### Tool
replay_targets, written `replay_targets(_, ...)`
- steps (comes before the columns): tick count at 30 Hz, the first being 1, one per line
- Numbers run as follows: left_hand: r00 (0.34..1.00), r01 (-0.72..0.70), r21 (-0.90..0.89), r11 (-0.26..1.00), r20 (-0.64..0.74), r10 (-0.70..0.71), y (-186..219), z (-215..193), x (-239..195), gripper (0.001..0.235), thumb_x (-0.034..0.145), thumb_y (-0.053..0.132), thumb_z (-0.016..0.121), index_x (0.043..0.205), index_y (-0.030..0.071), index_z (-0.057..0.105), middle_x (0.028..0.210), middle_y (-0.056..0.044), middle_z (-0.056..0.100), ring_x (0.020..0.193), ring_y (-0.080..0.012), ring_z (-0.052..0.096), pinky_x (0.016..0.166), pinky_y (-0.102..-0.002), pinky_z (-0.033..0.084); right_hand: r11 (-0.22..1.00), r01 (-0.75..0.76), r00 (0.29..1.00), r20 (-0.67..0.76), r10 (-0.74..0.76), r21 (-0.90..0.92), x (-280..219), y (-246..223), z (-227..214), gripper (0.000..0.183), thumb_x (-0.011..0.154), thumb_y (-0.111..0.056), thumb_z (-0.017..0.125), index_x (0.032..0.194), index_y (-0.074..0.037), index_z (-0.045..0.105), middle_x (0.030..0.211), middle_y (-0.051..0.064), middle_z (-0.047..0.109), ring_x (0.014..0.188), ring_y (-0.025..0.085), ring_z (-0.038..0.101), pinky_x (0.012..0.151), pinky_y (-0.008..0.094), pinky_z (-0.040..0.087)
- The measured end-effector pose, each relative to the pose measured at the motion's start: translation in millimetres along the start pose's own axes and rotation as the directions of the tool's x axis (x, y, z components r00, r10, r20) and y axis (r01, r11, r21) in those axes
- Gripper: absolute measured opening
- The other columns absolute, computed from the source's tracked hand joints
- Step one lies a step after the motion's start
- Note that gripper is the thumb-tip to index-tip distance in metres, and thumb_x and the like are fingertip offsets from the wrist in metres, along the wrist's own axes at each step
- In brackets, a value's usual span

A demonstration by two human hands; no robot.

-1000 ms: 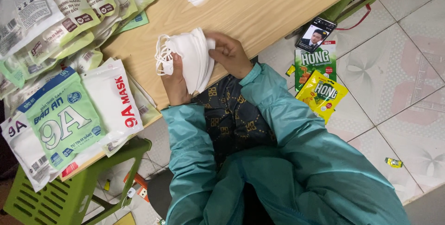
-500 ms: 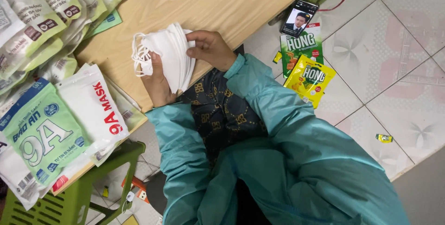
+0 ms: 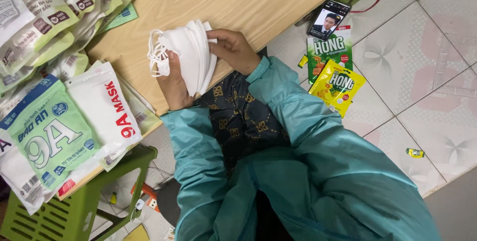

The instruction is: Fold face masks and insert them into plastic packaging bags

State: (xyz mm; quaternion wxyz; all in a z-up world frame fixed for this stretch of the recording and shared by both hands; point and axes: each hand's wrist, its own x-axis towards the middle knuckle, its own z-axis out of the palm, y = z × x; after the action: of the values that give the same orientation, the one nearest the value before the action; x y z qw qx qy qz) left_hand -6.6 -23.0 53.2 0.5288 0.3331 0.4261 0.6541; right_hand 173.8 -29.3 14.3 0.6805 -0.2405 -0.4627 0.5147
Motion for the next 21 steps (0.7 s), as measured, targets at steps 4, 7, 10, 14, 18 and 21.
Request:
replay_targets(4,1.0,-0.014,0.014,1.0,0.027,0.014,0.7,1.3,-2.7,0.036,0.097,0.019,0.081,0.128,0.006,0.067,0.113,-0.013,0.073,0.1,-0.0202,0.072,0.091,-0.038,0.064,0.999,0.025,0.999,-0.029,-0.023,0.047,-1.9,6.6,-3.0,0.031,0.102,-0.003,0.069,0.132,0.003,0.061,0.105,0.007,0.072,0.097,0.009,0.071,0.081,0.023,0.061)
replay_targets(7,0.999,-0.018,0.02,1.0,0.027,0.017,15.6,14.3,-12.1,0.038,0.096,0.02,0.082,0.128,0.006,0.067,0.113,-0.013,0.072,0.097,-0.02,0.07,0.09,-0.039,0.063,0.999,0.049,0.999,-0.016,-0.049,0.008,-2.6,7.0,-4.2,0.034,0.101,-0.002,0.072,0.132,0.004,0.061,0.105,0.009,0.073,0.096,0.009,0.069,0.081,0.025,0.06)
replay_targets(10,0.999,-0.025,0.008,1.0,0.043,0.025,17.5,16.4,-14.1,0.038,0.096,0.021,0.083,0.127,0.006,0.067,0.113,-0.012,0.073,0.097,-0.0194,0.07,0.09,-0.039,0.063,0.998,0.055,0.998,-0.017,-0.055,-0.008,-1.8,5.1,-2.5,0.032,0.101,-0.002,0.071,0.131,0.004,0.062,0.108,0.01,0.074,0.098,0.008,0.067,0.081,0.025,0.059)
replay_targets(14,0.998,-0.024,0.019,1.0,0.051,0.023,24.0,19.6,-16.8,0.037,0.097,0.021,0.082,0.127,0.006,0.067,0.113,-0.012,0.072,0.097,-0.0187,0.069,0.09,-0.038,0.062,0.999,0.041,0.999,-0.025,-0.04,0.025,-3.5,11.2,-7.4,0.034,0.1,-0.002,0.073,0.131,0.004,0.062,0.109,0.01,0.074,0.099,0.009,0.068,0.084,0.027,0.059)
replay_targets(18,0.999,-0.014,0.009,1.0,0.051,0.013,20.9,15.3,-14.2,0.036,0.098,0.021,0.08,0.127,0.006,0.066,0.113,-0.012,0.072,0.098,-0.0191,0.07,0.091,-0.039,0.062,0.999,0.018,1.0,-0.019,-0.018,0.038,-7.0,32.5,-19.6,0.036,0.099,-0.002,0.075,0.132,0.004,0.061,0.113,0.012,0.073,0.101,0.012,0.069,0.085,0.028,0.06)
replay_targets(21,0.998,-0.011,-0.011,1.0,0.054,0.012,13.1,9.3,-8.8,0.036,0.098,0.021,0.08,0.128,0.006,0.066,0.114,-0.013,0.072,0.099,-0.0197,0.07,0.092,-0.039,0.062,0.999,-0.005,1.0,-0.023,0.006,0.046,-8.8,48.8,-30.1,0.037,0.098,-0.002,0.076,0.131,0.003,0.062,0.114,0.011,0.073,0.101,0.012,0.07,0.086,0.028,0.06)
